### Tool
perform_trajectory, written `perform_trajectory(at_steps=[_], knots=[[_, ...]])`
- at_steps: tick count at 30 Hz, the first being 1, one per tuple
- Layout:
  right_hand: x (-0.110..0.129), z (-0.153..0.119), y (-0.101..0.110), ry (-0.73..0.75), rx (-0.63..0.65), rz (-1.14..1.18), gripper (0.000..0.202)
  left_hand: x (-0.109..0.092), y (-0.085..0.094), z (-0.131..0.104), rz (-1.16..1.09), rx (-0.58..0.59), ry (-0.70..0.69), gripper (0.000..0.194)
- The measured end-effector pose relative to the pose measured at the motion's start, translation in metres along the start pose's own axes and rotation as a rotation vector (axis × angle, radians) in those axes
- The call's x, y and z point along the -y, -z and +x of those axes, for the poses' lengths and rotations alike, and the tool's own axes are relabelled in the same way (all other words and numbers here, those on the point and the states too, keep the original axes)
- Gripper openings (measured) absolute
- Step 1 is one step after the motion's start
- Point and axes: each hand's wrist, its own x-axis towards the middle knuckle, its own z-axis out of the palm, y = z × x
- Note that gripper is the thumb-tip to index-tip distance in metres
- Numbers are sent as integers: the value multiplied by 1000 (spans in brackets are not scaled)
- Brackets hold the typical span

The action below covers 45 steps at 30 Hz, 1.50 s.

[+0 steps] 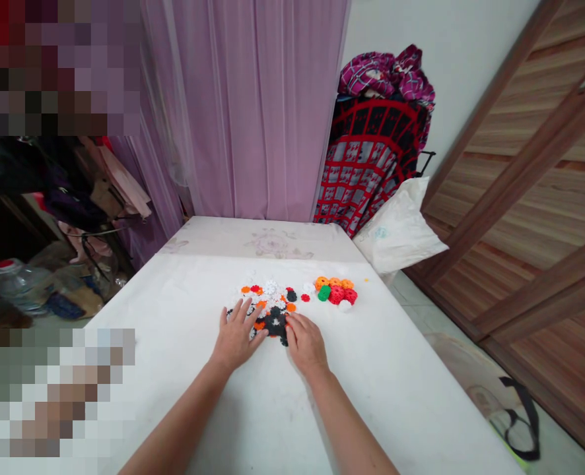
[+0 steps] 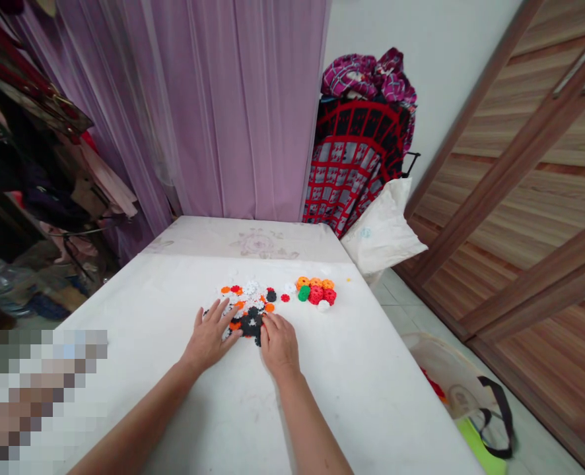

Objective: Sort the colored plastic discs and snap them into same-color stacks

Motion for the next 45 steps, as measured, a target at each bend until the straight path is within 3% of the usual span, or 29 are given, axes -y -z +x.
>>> perform_trajectory(at_steps=[5,11,17,30,40,45], knots=[[12,-7,7,68,114,7,31,3,1,-5,-45,46,-158,44],[11,11,10,-47,184,54,30,7,-3,-7,-52,56,-147,44],[10,10,7,-32,146,57,32,9,-6,-8,-71,54,-110,50],[-3,5,-2,-94,-14,225,34,4,-1,-5,-72,71,-103,41],[-21,-5,8,-223,-67,363,34,3,-10,-6,-68,31,-21,47],[-27,-8,11,-206,-120,448,32,0,-13,-6,-39,-11,-50,45]])
